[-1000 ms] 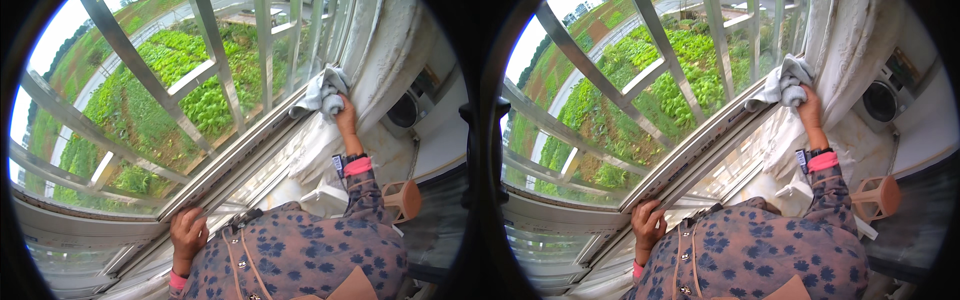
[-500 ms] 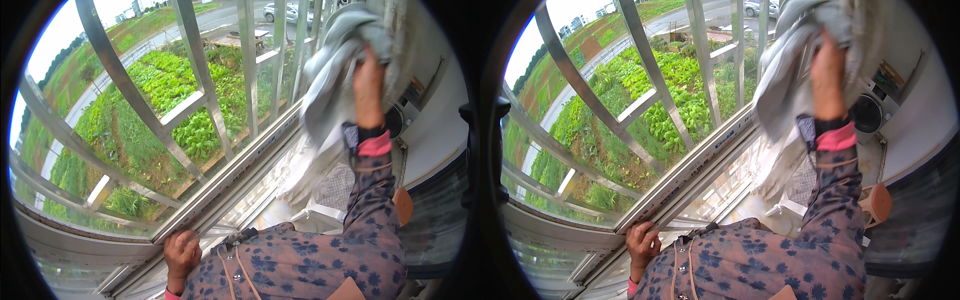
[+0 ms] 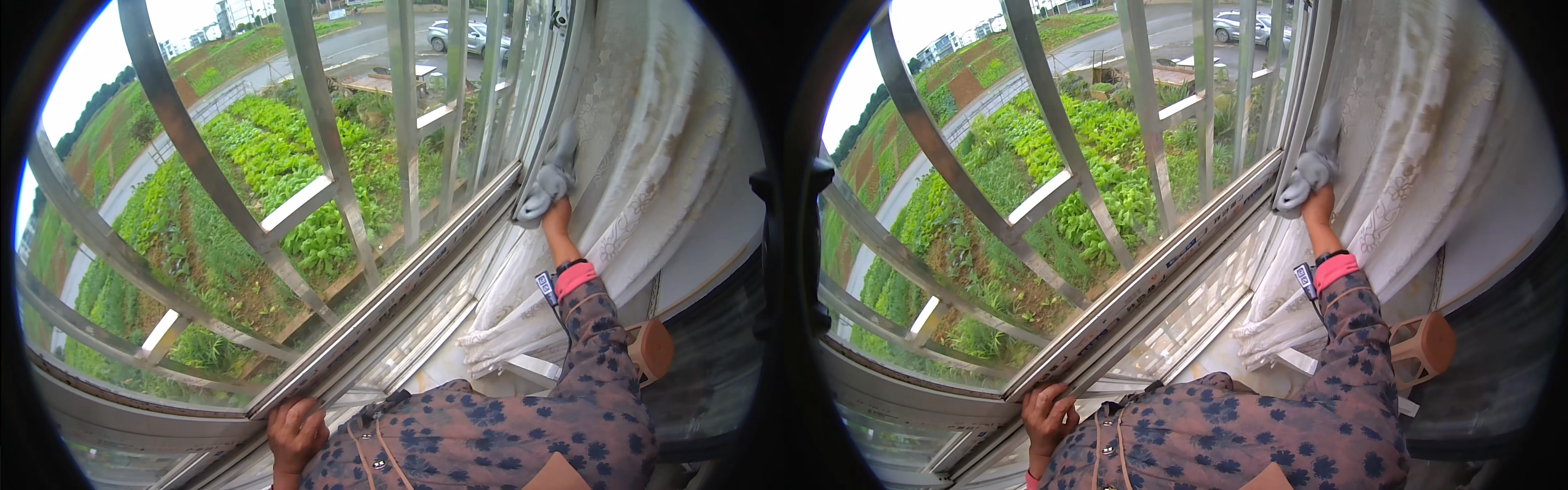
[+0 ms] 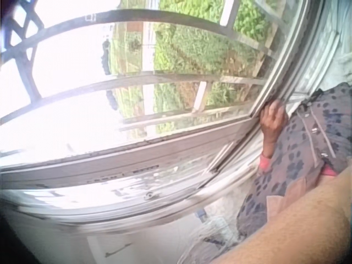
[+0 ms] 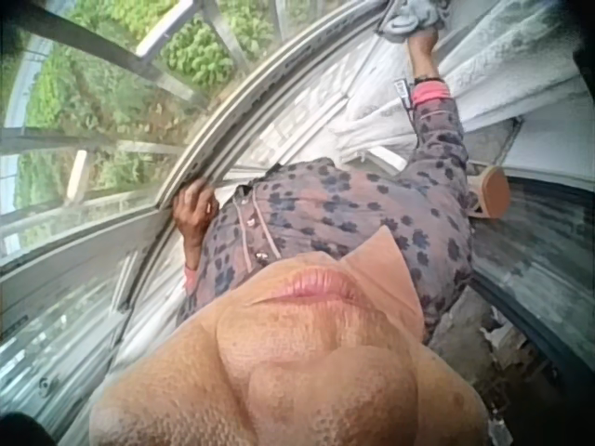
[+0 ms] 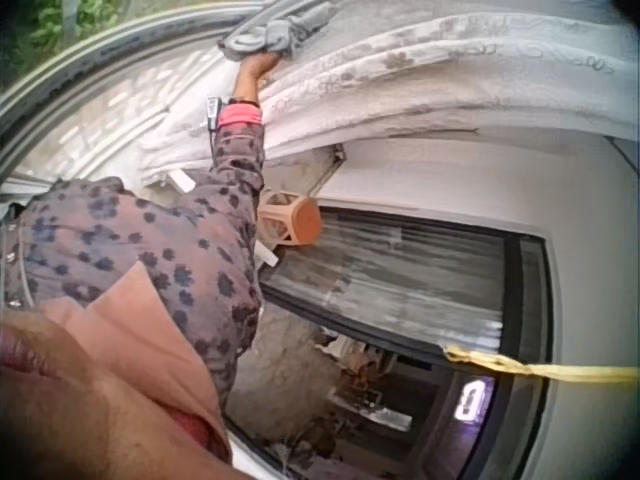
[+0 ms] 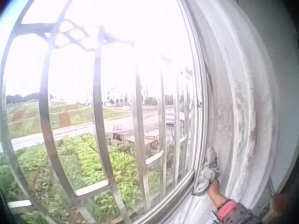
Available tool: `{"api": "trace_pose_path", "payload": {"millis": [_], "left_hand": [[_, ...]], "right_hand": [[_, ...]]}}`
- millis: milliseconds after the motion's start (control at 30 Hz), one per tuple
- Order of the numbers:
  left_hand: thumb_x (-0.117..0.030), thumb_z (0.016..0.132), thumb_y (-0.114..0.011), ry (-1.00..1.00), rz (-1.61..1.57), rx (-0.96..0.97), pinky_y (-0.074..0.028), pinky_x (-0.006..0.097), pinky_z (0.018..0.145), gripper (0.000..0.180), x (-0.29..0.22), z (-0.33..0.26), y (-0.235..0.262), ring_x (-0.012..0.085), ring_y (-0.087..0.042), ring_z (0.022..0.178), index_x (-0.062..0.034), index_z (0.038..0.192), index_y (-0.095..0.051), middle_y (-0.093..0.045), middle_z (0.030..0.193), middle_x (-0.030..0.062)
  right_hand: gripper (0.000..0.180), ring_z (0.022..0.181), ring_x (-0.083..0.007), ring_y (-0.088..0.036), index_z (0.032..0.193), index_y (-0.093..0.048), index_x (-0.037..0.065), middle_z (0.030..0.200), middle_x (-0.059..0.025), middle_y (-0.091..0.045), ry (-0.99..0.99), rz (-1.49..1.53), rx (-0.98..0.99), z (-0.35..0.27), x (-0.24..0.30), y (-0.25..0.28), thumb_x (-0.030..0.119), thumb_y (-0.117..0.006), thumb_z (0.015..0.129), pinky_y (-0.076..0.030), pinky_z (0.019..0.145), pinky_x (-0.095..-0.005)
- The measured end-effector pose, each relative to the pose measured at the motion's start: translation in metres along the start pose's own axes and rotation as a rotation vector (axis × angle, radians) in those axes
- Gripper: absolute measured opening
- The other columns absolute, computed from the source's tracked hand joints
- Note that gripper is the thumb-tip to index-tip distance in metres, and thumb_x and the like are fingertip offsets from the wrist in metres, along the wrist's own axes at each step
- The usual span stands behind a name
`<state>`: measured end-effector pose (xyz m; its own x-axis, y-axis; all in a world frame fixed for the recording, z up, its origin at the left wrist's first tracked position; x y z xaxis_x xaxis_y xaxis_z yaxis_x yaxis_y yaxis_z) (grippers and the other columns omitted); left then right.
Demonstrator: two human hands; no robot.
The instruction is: The person wipes a white chair with a cloth, then removes a quilted seat cushion and wipes the chair seat. The person then wipes the window frame and glass.
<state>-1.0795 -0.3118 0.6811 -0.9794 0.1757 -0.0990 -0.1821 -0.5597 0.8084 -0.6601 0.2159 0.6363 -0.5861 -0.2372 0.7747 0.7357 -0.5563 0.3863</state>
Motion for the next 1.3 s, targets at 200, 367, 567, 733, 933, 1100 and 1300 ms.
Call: {"api": "trace_pose_path", "payload": {"millis": [200,367,567,733,933,1100,1300], "left_hand": [[-0.001,0.064,-0.067,0.039,-0.011,0.000,-0.047,0.040,0.069,0.023,-0.002,-0.001,-0.002,0.0265,-0.062,0.082,-0.0130,0.083,-0.062,-0.062,0.095,0.0054],[-0.001,0.065,-0.067,0.045,0.007,0.001,-0.047,0.039,0.071,0.022,-0.004,0.000,-0.002,0.0266,-0.062,0.080,-0.0127,0.082,-0.062,-0.061,0.095,0.0055],[-0.006,0.066,-0.067,0.034,0.031,-0.005,-0.046,0.039,0.067,0.017,-0.003,-0.001,-0.003,0.0267,-0.062,0.082,-0.0139,0.081,-0.064,-0.063,0.098,0.0042],[-0.001,0.067,-0.066,0.031,0.020,0.021,-0.047,0.041,0.073,0.021,-0.003,-0.001,-0.003,0.0278,-0.062,0.084,-0.0124,0.084,-0.063,-0.062,0.098,0.0059],[0.002,0.067,-0.066,0.041,0.014,0.017,-0.048,0.043,0.077,0.025,-0.006,0.002,-0.003,0.0289,-0.062,0.085,-0.0132,0.086,-0.063,-0.062,0.097,0.0065],[0.003,0.066,-0.067,0.033,0.015,0.017,-0.049,0.042,0.076,0.027,-0.003,0.001,-0.004,0.0288,-0.063,0.084,-0.0136,0.087,-0.063,-0.062,0.098,0.0061],[0.002,0.066,-0.066,0.013,0.027,0.030,-0.049,0.043,0.075,0.027,0.002,-0.006,-0.007,0.0294,-0.063,0.086,-0.0140,0.089,-0.063,-0.062,0.101,0.0068]], "right_hand": [[0.046,0.110,-0.0242,-0.060,0.126,-0.059,-0.001,0.120,-0.0120,-0.065,0.297,0.493,0.027,0.099,0.095,0.073,0.018,-0.067,0.085,-0.045,0.094,-0.0331],[0.046,0.103,-0.0462,-0.059,0.121,-0.054,-0.004,0.112,-0.0287,-0.062,0.487,-0.045,-0.287,0.143,0.167,0.049,0.017,-0.064,0.081,-0.049,0.089,-0.0461],[0.056,0.117,-0.0413,-0.055,0.122,-0.060,-0.001,0.120,-0.0289,-0.060,-0.196,-0.426,0.166,0.115,0.029,-0.017,0.041,-0.053,0.086,-0.044,0.100,-0.0440],[0.062,0.103,-0.0371,-0.064,0.112,-0.064,-0.004,0.112,-0.0275,-0.065,0.125,-0.290,0.002,0.187,0.077,0.043,0.045,-0.068,0.075,-0.050,0.087,-0.0419],[0.047,0.101,-0.0393,-0.064,0.110,-0.064,-0.003,0.110,-0.0247,-0.066,0.669,0.048,-0.379,0.224,0.127,0.060,0.037,-0.059,0.085,-0.048,0.086,-0.0436],[0.049,0.112,-0.0310,-0.058,0.122,-0.060,-0.004,0.124,-0.0209,-0.061,0.096,0.033,-0.022,0.161,0.020,-0.006,0.033,-0.054,0.090,-0.045,0.094,-0.0407],[0.051,0.099,-0.0213,-0.062,0.116,-0.063,-0.008,0.108,-0.0131,-0.067,-0.163,0.212,0.419,0.121,0.007,0.059,0.033,-0.067,0.087,-0.048,0.086,-0.0310]]}}
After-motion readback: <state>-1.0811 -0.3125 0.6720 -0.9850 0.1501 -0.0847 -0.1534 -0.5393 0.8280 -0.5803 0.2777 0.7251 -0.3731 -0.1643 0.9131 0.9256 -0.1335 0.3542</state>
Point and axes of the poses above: each hand's wrist, its own z-axis towards the middle knuckle, its own y-axis out of the back of the hand, x = y × z, the point moved 1 cm from there along z, towards the middle knuckle
